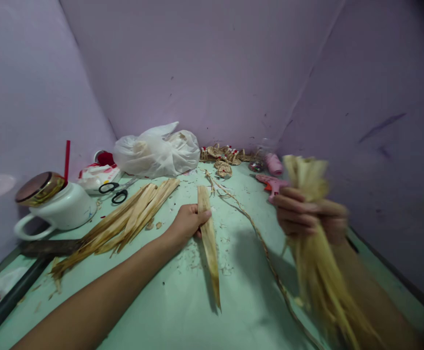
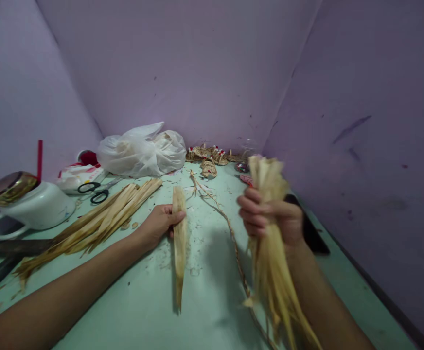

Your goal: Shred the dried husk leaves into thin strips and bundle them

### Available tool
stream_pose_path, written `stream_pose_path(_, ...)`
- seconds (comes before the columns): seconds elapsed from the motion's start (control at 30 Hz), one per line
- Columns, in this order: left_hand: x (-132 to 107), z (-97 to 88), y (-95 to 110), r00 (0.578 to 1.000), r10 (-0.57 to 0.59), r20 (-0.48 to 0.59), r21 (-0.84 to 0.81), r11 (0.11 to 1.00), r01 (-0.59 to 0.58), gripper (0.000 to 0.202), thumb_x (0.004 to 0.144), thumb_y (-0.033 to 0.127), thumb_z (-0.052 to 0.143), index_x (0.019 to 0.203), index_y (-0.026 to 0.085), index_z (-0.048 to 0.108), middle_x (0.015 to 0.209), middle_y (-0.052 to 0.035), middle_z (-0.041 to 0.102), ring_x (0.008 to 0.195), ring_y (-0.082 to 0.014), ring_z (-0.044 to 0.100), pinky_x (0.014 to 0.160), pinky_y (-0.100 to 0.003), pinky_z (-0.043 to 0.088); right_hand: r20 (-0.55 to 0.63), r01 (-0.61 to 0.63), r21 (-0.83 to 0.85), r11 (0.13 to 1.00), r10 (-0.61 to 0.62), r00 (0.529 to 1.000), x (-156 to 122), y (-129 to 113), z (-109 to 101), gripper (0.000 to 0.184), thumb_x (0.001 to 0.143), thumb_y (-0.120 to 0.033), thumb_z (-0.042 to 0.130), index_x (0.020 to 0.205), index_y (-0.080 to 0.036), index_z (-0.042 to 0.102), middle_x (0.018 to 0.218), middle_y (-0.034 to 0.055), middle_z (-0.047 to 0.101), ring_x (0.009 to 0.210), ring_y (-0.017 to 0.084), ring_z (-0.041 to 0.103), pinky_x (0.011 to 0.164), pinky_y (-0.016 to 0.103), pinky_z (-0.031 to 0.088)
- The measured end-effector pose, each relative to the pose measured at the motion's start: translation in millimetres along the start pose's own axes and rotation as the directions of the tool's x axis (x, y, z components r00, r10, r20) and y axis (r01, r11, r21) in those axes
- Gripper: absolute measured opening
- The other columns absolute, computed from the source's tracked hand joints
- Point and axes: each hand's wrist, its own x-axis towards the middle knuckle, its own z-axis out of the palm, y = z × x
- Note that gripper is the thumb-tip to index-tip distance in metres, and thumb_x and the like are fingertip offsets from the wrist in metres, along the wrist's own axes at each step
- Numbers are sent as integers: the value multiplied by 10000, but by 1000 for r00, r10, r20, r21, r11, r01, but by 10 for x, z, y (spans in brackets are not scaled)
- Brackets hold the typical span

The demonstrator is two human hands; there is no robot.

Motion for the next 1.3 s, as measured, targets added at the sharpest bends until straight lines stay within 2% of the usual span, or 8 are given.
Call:
stream_pose_path(0.03, -20, 11, 6, 1000, -2, 24, 11, 1000, 1, 279, 631, 338, 652, 520, 155, 474, 407, 33, 478, 326, -59, 391, 327, -181, 301, 34, -45, 43, 998, 43, 999, -25, 9, 91, 146, 515, -234, 548, 640, -203, 478, 579, -41, 467, 394, 24, 367, 349, 136, 345)
stream_pose_path(0.1, -66, 39, 16, 997, 1, 81, 19, 1000, -2, 263, 625, 347, 657, 547, 148, 503, 431, 30, 492, 347, -64, 404, 345, -186, 306, 115, -323, 160, 933, 307, 945, -25, 108, 275, 198, 450, -128, 561, 636, -173, 508, 598, -17, 523, 433, 36, 438, 378, 135, 386)
stream_pose_path(0.17, -111, 72, 21, 991, 12, 137, -13, 1000, -11, 251, 603, 351, 676, 593, 137, 546, 469, 20, 524, 395, -83, 454, 382, -194, 334, 78, -408, 140, 902, 401, 913, 9, 269, 435, 165, 474, -103, 577, 627, -150, 535, 547, -11, 534, 387, 35, 409, 322, 129, 321)
stream_pose_path(0.3, -167, 139, 12, 967, 65, 248, -148, 989, -28, 288, 539, 325, 727, 691, 113, 605, 584, -29, 620, 552, -146, 575, 536, -246, 441, 33, -313, -19, 949, 314, 949, 25, 519, 608, 165, 571, -212, 693, 622, -124, 563, 473, -17, 520, 362, 41, 384, 318, 152, 255)
stream_pose_path(0.43, -176, 170, -14, 956, 119, 267, -189, 980, -69, 309, 487, 284, 758, 700, 108, 620, 623, -50, 655, 595, -161, 596, 587, -257, 457, 11, -232, -48, 972, 233, 973, -19, 546, 642, 200, 535, -229, 715, 619, -121, 568, 492, -17, 531, 396, 56, 403, 348, 177, 258)
stream_pose_path(0.67, -190, 134, 2, 972, 2, 235, -6, 1000, -1, 234, 555, 301, 667, 658, 91, 673, 515, -20, 575, 399, -71, 429, 370, -190, 305, -17, -207, -83, 975, 206, 978, -10, 516, 646, 184, 501, -170, 677, 608, -149, 528, 465, -47, 486, 382, 54, 357, 357, 198, 237)
stream_pose_path(0.93, -168, 140, 17, 990, -25, 141, -10, 1000, 27, 145, 518, 263, 626, 539, 123, 597, 479, -18, 571, 351, -73, 423, 340, -200, 316, -12, -200, -105, 974, 200, 980, -10, 548, 653, 184, 508, -185, 655, 644, -141, 540, 492, -46, 494, 383, 52, 362, 355, 198, 236)
stream_pose_path(1.3, -170, 161, -43, 984, 30, 178, 99, 994, -48, 162, 526, 281, 589, 553, 124, 562, 441, 12, 496, 351, -64, 384, 345, -201, 286, 15, -144, -177, 974, 149, 989, -40, 610, 677, 164, 526, -158, 600, 687, -138, 574, 518, -48, 512, 408, 57, 357, 370, 201, 238)
